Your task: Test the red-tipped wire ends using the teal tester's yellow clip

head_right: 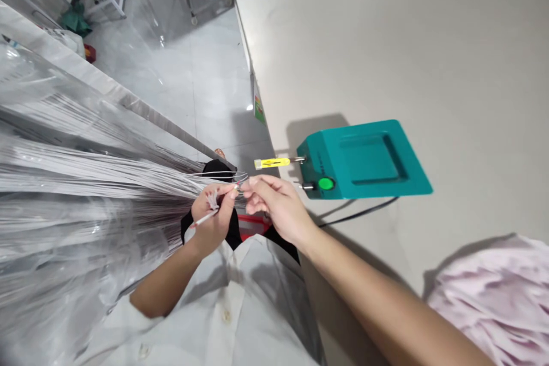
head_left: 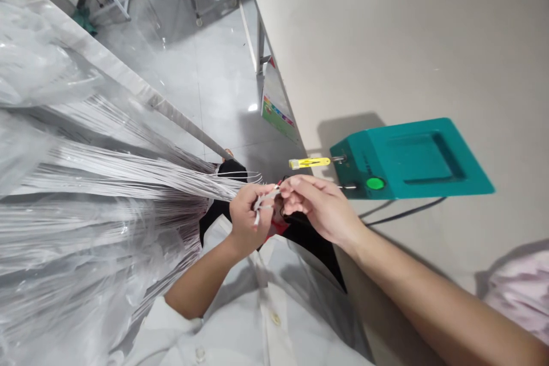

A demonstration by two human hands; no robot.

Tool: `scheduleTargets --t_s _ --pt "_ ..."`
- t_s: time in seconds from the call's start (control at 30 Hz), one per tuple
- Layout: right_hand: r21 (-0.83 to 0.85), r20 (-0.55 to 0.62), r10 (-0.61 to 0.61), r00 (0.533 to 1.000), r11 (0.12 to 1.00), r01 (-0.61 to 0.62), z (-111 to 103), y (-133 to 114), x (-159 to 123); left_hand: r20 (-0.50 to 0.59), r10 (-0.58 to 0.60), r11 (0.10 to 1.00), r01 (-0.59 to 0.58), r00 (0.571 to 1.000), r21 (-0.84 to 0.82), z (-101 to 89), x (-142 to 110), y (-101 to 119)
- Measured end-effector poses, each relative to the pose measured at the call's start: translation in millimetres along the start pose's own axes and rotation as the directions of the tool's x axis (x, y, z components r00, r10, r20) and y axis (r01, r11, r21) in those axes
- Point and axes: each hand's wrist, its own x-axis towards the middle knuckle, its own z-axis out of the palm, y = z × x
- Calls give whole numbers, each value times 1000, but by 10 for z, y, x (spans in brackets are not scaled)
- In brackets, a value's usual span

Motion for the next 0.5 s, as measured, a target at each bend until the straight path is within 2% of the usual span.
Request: scheduleTargets --t_s 0.03,0.07,0.1,0.17,0.2,0.27,0.3,0.37,0.43,0.5 --pt "-120 -45 -132 990 985 125 9 2 -16 9 -63 998 64 998 -17 4 5 7" --pt "-264 -52 -270 961 932 248 14 4 -32 22 -109 994 110 994 -27 6 8 14" --pt "-412 -21 -400 916 838 357 13 7 -46 36 -132 991 133 991 -32 8 8 18" --pt "-647 114 -593 797 564 513 -6 17 -63 57 -119 992 121 991 -35 9 -3 14" --pt "-717 193 -651 734 416 559 -25 24 -65 65 -104 994 106 992 -35 6 -10 8" --pt "-788 340 -694 635 158 595 -71 36 -57 99 -110 993 114 989 -35 -7 -17 -10" --pt "-798 401 -689 604 62 599 -93 39 -49 140 -136 989 143 981 -41 -17 -13 -18" --pt "-803 483 -654 582 -65 593 -125 28 -36 240 -215 971 233 947 -47 -39 14 -24" --pt "-813 529 -600 600 -157 561 -132 -5 -36 288 -302 941 333 909 -62 -52 62 -16" --pt "-828 549 -557 623 -259 498 -122 -62 -57 283 -397 888 444 873 -122 -53 124 4"
